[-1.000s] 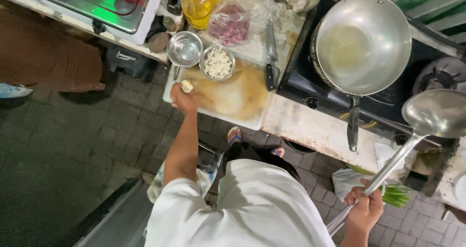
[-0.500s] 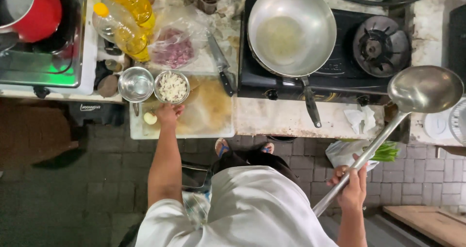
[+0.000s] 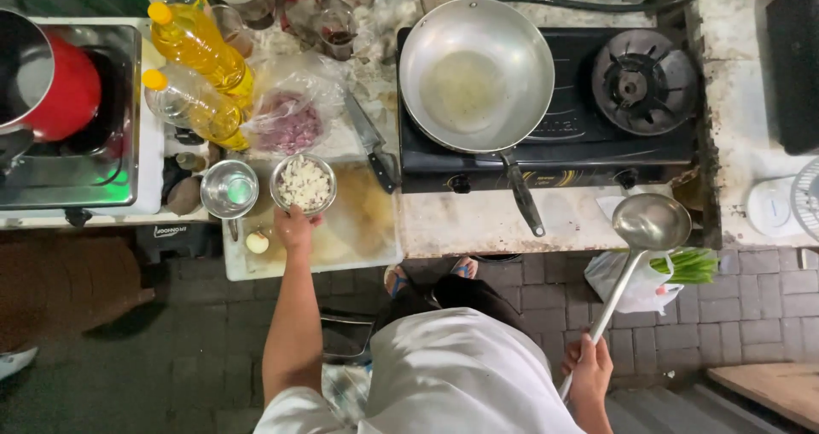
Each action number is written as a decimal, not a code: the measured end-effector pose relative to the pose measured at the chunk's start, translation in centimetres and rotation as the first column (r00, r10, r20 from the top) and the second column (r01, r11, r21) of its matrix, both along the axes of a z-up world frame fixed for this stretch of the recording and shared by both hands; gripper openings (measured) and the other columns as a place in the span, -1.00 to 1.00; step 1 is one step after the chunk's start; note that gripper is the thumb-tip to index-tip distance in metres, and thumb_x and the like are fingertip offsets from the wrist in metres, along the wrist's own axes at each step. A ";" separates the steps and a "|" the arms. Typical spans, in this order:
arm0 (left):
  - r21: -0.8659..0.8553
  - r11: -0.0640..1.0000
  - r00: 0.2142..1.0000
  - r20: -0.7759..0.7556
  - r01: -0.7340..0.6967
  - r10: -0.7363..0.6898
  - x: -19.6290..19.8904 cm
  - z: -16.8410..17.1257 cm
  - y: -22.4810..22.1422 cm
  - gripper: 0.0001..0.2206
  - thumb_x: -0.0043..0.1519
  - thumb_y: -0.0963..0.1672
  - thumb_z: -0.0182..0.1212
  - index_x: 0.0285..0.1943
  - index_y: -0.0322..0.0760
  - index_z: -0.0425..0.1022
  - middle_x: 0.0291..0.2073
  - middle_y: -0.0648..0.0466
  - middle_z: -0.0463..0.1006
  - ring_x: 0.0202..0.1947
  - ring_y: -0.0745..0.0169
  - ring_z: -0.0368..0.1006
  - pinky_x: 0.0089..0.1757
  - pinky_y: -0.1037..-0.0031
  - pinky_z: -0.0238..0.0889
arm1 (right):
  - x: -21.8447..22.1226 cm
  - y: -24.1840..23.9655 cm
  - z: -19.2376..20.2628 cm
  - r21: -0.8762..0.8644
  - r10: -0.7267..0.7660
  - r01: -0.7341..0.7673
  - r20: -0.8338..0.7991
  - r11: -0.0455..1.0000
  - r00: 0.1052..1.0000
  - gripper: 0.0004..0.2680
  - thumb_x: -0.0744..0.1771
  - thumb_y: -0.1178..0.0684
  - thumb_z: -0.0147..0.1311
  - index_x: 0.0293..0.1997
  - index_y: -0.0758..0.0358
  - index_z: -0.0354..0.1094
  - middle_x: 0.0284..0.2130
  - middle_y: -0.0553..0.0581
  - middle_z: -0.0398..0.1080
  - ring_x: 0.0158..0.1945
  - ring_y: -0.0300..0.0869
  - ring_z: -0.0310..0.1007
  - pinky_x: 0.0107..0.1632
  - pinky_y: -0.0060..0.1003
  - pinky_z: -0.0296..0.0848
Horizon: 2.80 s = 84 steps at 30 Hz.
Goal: The person is preparing to cook by wiping a ladle, then adding chopped ingredients to a pan with oil and stirring them on a stove.
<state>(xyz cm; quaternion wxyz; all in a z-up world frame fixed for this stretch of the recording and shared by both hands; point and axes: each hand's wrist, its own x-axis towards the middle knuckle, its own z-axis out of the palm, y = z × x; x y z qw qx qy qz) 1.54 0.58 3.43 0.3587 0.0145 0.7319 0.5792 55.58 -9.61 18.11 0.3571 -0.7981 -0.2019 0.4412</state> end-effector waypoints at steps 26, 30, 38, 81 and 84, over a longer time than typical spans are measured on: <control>-0.495 0.693 0.379 -0.593 0.524 -0.710 12.3 18.4 28.4 -0.88 0.30 -0.17 -0.02 -0.16 -0.40 0.29 -0.37 -0.19 0.50 -0.45 -0.17 0.45 -0.47 0.09 0.26 | 11.1 10.2 -7.0 0.242 0.317 -0.278 -0.142 0.930 0.938 -0.85 0.36 0.13 -0.09 0.00 0.27 0.28 -0.65 0.03 0.03 -0.67 -0.27 -0.05 -0.62 -0.33 -0.02; -0.572 0.646 0.168 -0.669 0.505 -0.724 11.5 17.4 29.7 -0.89 0.28 -0.21 -0.05 -0.10 -0.44 0.27 -0.51 -0.21 0.47 -0.55 -0.22 0.41 -0.55 0.06 0.20 | 9.6 10.5 -5.2 0.221 0.245 -0.229 -0.049 0.948 0.968 -0.84 0.38 0.12 -0.11 0.03 0.31 0.26 -0.63 0.06 0.03 -0.64 -0.24 -0.04 -0.59 -0.28 0.01; -0.622 0.706 -0.505 -0.753 0.338 -0.422 11.2 15.7 31.9 -0.79 0.12 -0.31 0.09 -0.07 -0.46 0.35 -0.79 -0.01 0.40 -0.81 -0.03 0.39 -0.76 0.25 0.21 | 3.2 10.7 -2.6 0.245 0.008 0.026 -0.137 0.969 0.991 -0.89 0.37 0.13 -0.15 -0.05 0.17 0.24 -0.61 -0.04 0.00 -0.57 -0.28 -0.02 -0.52 -0.30 0.02; -0.095 0.663 0.442 -0.674 0.742 -0.592 11.1 22.2 23.0 -0.76 0.35 -0.04 0.01 -0.34 -0.21 0.28 -0.71 0.09 0.52 -0.58 0.14 0.53 -0.41 0.36 0.38 | 0.6 16.6 0.1 0.383 0.564 -0.535 0.042 0.754 0.825 -0.60 0.40 0.19 -0.24 0.45 0.42 -0.15 -0.55 0.14 0.25 -0.60 -0.23 0.17 -0.61 -0.34 0.19; -0.193 0.616 0.335 -0.697 0.764 -0.634 12.3 22.7 23.5 -0.75 0.38 -0.01 -0.03 -0.31 -0.17 0.27 -0.66 0.08 0.55 -0.47 0.11 0.58 -0.34 0.33 0.43 | 1.3 17.1 -1.7 0.334 0.584 -0.656 0.297 0.677 0.755 -0.58 0.38 0.11 -0.13 0.44 0.34 -0.01 -0.56 0.29 0.36 -0.58 -0.07 0.33 -0.58 -0.21 0.29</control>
